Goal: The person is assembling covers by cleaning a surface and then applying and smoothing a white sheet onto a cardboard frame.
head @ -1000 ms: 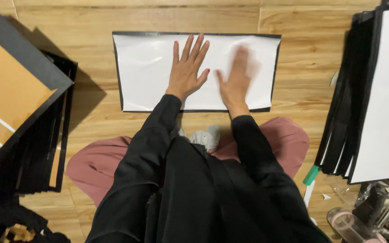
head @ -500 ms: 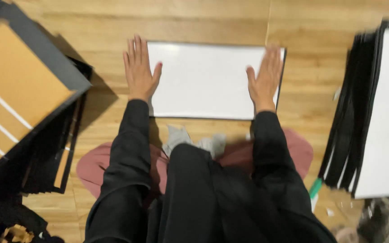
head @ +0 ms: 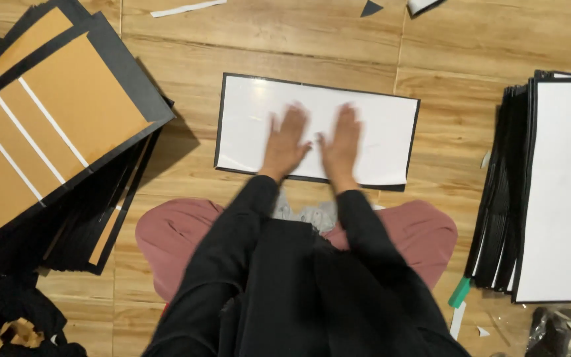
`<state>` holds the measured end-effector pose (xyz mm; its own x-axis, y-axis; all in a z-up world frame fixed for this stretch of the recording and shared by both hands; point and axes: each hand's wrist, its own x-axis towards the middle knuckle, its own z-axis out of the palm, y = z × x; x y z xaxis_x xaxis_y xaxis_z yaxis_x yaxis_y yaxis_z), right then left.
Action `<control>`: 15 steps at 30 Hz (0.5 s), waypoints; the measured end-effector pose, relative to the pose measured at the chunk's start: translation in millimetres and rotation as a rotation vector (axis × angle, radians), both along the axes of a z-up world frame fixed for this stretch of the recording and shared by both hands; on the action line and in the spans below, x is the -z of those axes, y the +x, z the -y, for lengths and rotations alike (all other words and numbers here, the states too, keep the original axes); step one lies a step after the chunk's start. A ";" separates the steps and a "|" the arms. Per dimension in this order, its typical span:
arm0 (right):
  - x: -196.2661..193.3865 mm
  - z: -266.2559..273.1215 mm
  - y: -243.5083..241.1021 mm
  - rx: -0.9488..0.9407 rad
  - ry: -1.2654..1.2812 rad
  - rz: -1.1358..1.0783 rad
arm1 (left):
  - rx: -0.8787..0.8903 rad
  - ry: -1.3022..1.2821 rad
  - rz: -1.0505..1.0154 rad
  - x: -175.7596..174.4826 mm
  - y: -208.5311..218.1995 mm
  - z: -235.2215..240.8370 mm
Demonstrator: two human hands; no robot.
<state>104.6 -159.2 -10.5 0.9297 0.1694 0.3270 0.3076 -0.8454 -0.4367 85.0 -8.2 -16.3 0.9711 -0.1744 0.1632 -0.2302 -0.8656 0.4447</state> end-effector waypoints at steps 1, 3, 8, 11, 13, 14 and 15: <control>0.6 -5.0 -10.9 0.003 -0.001 0.001 | 0.003 -0.001 0.001 -4.9 -6.8 1.3; 0.6 -15.4 -26.5 0.067 -0.133 -0.162 | -0.063 0.158 -0.034 -16.2 -14.9 3.7; -9.6 38.2 -33.9 0.302 -0.138 -0.093 | -0.228 0.172 -0.079 -25.1 -29.4 -21.6; -0.8 67.3 -36.8 0.462 -0.180 -0.174 | -0.375 0.210 -0.103 -24.5 -39.2 -29.5; 8.7 76.2 -36.1 0.504 -0.147 -0.249 | -0.448 0.232 -0.139 -22.2 -45.7 -37.7; 13.0 77.6 -33.5 0.504 -0.186 -0.266 | -0.507 0.255 -0.155 -20.2 -47.5 -42.5; 17.9 79.0 -30.3 0.503 -0.226 -0.283 | -0.567 0.281 -0.170 -17.8 -48.7 -47.3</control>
<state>74.3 -238.2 -28.4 0.9592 -0.2756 0.0637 -0.2539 -0.9380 -0.2360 36.3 39.1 1.5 0.9333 0.3583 0.0220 0.3494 -0.9207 0.1742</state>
